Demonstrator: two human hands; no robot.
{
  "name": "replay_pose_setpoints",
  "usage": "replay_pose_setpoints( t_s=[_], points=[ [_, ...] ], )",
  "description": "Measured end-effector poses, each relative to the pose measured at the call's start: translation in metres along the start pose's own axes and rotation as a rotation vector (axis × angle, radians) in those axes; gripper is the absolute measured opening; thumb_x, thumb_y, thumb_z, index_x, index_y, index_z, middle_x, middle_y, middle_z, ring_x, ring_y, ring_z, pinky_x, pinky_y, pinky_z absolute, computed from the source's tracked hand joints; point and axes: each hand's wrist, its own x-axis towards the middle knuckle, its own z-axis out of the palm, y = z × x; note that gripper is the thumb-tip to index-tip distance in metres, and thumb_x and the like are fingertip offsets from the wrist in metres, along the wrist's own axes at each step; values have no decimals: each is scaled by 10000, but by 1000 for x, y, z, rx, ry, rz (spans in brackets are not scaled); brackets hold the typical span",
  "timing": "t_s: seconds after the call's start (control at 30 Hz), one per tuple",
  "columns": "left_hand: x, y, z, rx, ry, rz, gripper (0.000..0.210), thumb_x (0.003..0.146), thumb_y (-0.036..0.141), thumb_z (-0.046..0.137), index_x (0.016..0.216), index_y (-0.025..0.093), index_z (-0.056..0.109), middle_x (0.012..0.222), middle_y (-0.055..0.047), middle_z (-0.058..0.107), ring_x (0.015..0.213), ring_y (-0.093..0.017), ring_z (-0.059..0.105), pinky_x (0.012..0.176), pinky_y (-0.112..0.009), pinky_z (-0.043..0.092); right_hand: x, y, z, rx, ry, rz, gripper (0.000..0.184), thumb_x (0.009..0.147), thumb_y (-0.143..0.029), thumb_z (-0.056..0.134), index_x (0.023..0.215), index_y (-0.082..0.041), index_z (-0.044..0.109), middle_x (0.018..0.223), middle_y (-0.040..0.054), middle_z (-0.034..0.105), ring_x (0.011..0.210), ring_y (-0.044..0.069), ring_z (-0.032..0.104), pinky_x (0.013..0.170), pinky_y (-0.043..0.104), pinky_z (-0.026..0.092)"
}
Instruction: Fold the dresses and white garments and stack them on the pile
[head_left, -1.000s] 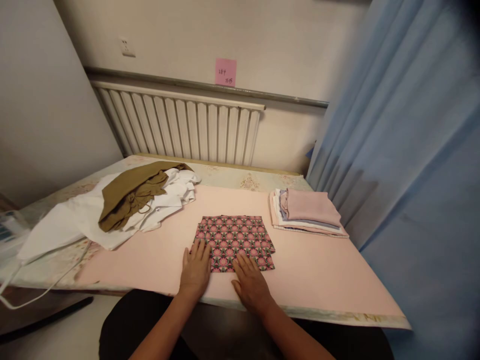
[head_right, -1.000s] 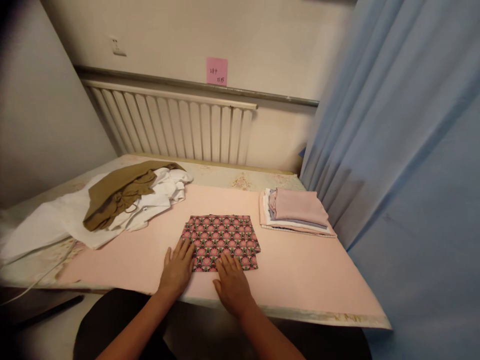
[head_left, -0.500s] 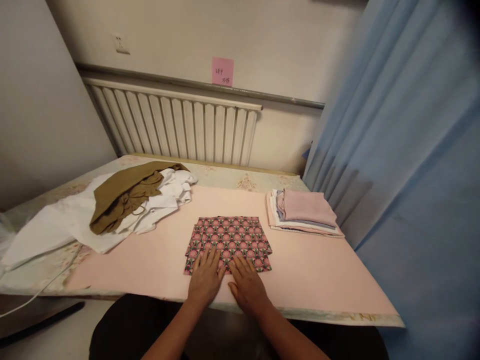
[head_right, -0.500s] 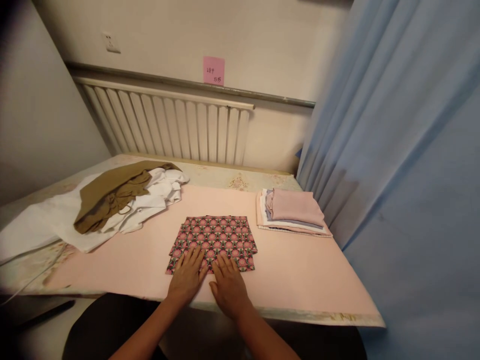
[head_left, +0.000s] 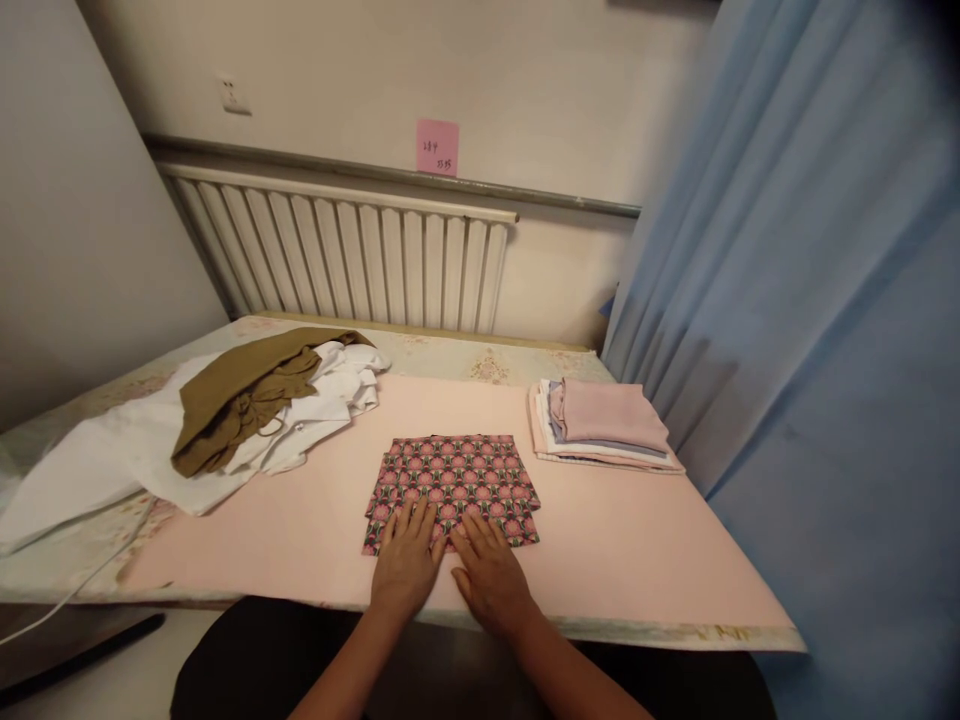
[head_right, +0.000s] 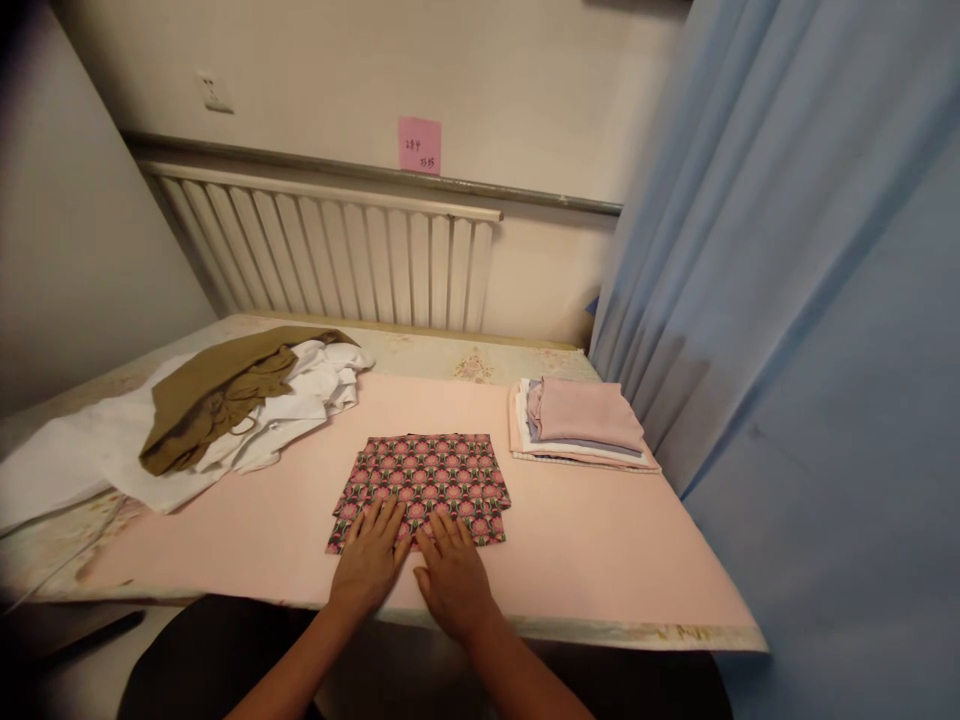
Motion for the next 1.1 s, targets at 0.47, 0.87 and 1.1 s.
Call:
replay_pose_setpoints(
  t_s=[0.47, 0.87, 1.1],
  points=[
    [1, -1, 3, 20, -5, 15, 525, 931, 410, 402, 1396, 187, 502, 1494, -81, 437, 1412, -306, 330, 1128, -516, 282, 1, -1, -1, 11, 11, 22, 512, 958, -418, 487, 1420, -203, 441, 1509, 102, 396, 1435, 251, 265, 1159, 479, 269],
    [1, -1, 1, 14, 11, 24, 521, 931, 395, 405, 1396, 182, 501, 1487, -85, 447, 1408, -315, 335, 1116, -526, 294, 0, 0, 3, 25, 15, 19, 518, 956, -421, 494, 1420, -197, 445, 1502, 104, 407, 1434, 252, 267, 1163, 479, 271],
    [0, -1, 2, 20, 21, 22, 514, 928, 391, 414, 1384, 176, 513, 1484, -84, 453, 1399, -314, 351, 1120, -521, 288, 0, 1, 5, 36, 15, 14, 513, 966, -423, 473, 1419, -184, 443, 1513, 108, 389, 1442, 260, 246, 1166, 495, 251]
  ],
)
